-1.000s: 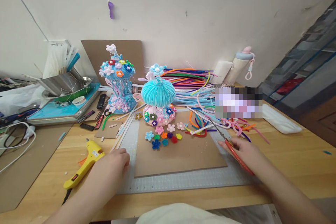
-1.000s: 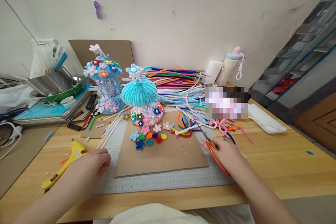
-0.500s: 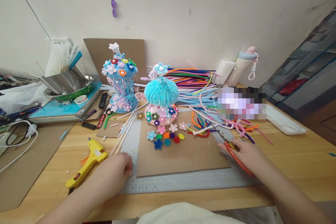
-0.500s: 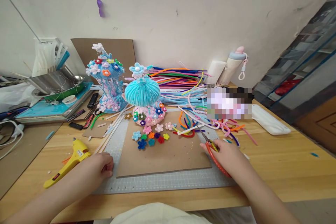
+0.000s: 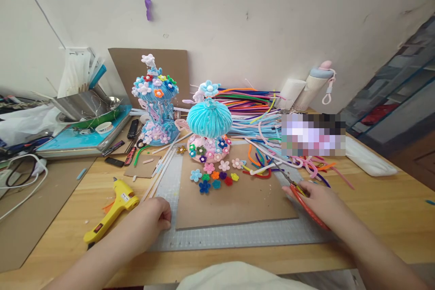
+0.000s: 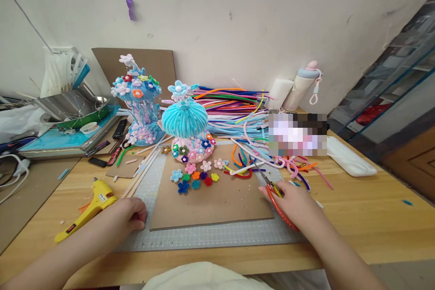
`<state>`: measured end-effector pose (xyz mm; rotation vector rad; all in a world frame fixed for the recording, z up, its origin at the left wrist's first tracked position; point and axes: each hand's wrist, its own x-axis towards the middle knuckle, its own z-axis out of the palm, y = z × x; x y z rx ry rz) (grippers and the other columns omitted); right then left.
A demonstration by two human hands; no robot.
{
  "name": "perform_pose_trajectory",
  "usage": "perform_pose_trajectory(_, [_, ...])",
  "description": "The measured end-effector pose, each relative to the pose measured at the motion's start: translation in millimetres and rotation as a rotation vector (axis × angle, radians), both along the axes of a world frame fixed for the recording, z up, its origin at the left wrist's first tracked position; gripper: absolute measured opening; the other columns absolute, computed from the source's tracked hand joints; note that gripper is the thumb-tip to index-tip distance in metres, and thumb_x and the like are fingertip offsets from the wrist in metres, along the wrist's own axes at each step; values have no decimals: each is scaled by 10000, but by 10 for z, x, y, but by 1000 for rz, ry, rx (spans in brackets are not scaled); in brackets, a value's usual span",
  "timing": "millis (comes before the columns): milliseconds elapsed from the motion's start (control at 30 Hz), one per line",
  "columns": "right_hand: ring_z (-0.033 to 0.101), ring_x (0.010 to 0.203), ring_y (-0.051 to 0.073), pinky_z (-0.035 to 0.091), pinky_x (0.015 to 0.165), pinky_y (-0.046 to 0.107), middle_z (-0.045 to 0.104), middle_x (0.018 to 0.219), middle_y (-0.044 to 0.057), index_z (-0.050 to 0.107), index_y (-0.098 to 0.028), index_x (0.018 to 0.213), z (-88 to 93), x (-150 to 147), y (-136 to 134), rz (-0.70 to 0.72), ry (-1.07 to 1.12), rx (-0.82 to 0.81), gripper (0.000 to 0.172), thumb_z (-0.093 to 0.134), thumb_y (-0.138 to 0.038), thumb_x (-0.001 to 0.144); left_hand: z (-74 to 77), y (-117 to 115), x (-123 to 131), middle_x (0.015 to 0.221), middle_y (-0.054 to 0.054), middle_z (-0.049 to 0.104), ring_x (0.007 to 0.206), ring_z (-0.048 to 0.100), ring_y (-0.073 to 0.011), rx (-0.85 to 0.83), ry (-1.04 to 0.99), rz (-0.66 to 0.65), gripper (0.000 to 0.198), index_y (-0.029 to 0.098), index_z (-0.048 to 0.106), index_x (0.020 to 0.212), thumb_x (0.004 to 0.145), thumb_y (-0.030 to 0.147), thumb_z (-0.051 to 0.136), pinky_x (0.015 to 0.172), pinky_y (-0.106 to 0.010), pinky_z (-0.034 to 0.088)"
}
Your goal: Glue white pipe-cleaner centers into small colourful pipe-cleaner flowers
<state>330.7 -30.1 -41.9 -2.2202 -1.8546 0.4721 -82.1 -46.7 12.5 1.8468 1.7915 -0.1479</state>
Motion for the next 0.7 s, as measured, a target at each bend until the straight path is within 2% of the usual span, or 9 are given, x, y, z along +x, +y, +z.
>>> perform_pose_trajectory(133, [594,636,255,383,553,304,642,630,51,620,-217,699,18,-1,-6,13,26,-109,417,461,-593,782,-47,-5,-41,692,-5,641,679,564,-179,24,-54,-39,114,207,596,617,646,150,501,613,-253,365])
perform_pose_trajectory(500, [583,600,246,357,522,292,628,595,46,595,-216,655,-2,-5,-32,14,-7,-51,390,480,-571,769,-66,-21,-59,697,-1,627,682,552,-169,45,-93,-70,115,201,586,610,644,133,500,617,-246,369])
perform_pose_trajectory(633, [591,596,238,368,516,285,631,584,32,618,-218,678,10,-22,-37,17,-13,-72,361,501,-547,770,-106,44,-62,685,1,607,669,543,-169,-22,-27,-51,82,199,601,614,627,147,538,598,-244,361])
perform_pose_trajectory(700, [592,568,222,373,504,273,633,567,24,621,-219,642,6,-31,-40,5,-22,-8,343,543,-536,749,-99,83,-46,660,3,589,650,533,-170,-61,-13,-51,72,196,603,602,612,145,554,574,-243,349])
